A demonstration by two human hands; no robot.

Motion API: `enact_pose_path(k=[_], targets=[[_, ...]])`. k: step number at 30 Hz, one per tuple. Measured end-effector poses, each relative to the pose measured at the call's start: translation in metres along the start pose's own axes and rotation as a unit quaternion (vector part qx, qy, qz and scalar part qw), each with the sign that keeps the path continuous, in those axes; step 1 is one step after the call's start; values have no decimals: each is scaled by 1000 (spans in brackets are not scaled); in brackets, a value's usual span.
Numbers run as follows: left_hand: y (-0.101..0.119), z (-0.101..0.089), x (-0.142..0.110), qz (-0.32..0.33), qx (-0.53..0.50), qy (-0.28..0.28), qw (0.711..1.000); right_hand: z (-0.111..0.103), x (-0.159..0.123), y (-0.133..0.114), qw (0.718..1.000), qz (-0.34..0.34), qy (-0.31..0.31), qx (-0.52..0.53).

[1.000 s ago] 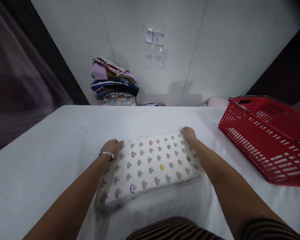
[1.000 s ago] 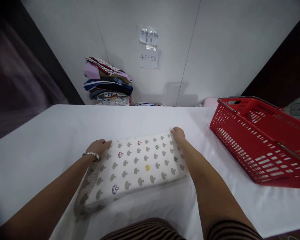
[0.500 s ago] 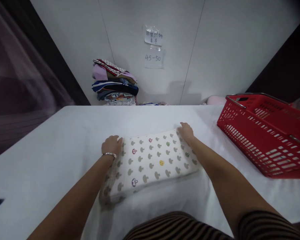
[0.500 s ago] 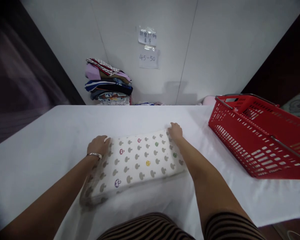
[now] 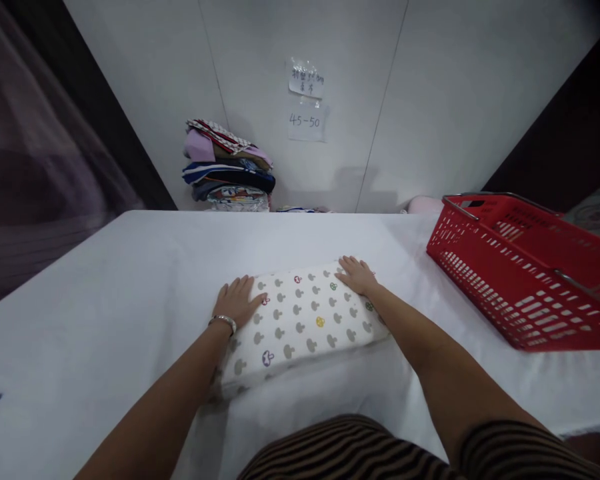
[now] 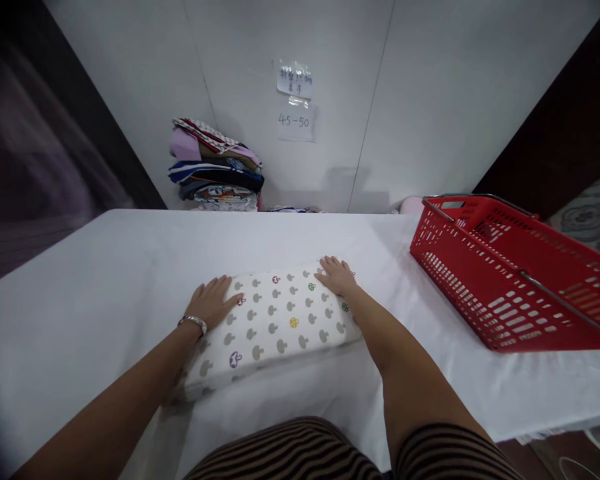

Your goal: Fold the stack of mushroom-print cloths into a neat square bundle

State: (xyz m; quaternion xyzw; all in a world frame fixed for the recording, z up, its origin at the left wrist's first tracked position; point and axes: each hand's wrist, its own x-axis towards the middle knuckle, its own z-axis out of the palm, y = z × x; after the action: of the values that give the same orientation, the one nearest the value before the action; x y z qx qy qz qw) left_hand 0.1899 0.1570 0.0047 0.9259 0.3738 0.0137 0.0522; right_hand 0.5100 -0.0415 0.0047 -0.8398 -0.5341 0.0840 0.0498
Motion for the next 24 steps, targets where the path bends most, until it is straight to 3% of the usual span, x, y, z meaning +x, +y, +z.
enact_pose_path(k=[6,11,17,21,24], targets=[[1,-1,1,0,-1,-25,1000,-10,-16,-8,999,30,-2,17],[0,-1,2,8,-1,-19,1000,-2,-55,9,998,65,10,-1],[11,-17,0,-18,-29,-24,999,-8,-67,14,994,89,-2,65],[5,-27,-30,-42,-73,38,996,-8,-98,19,989,91,61,97],[-8,-26,-70,-95,-122,51,987,0,-132,33,971,159,97,150]])
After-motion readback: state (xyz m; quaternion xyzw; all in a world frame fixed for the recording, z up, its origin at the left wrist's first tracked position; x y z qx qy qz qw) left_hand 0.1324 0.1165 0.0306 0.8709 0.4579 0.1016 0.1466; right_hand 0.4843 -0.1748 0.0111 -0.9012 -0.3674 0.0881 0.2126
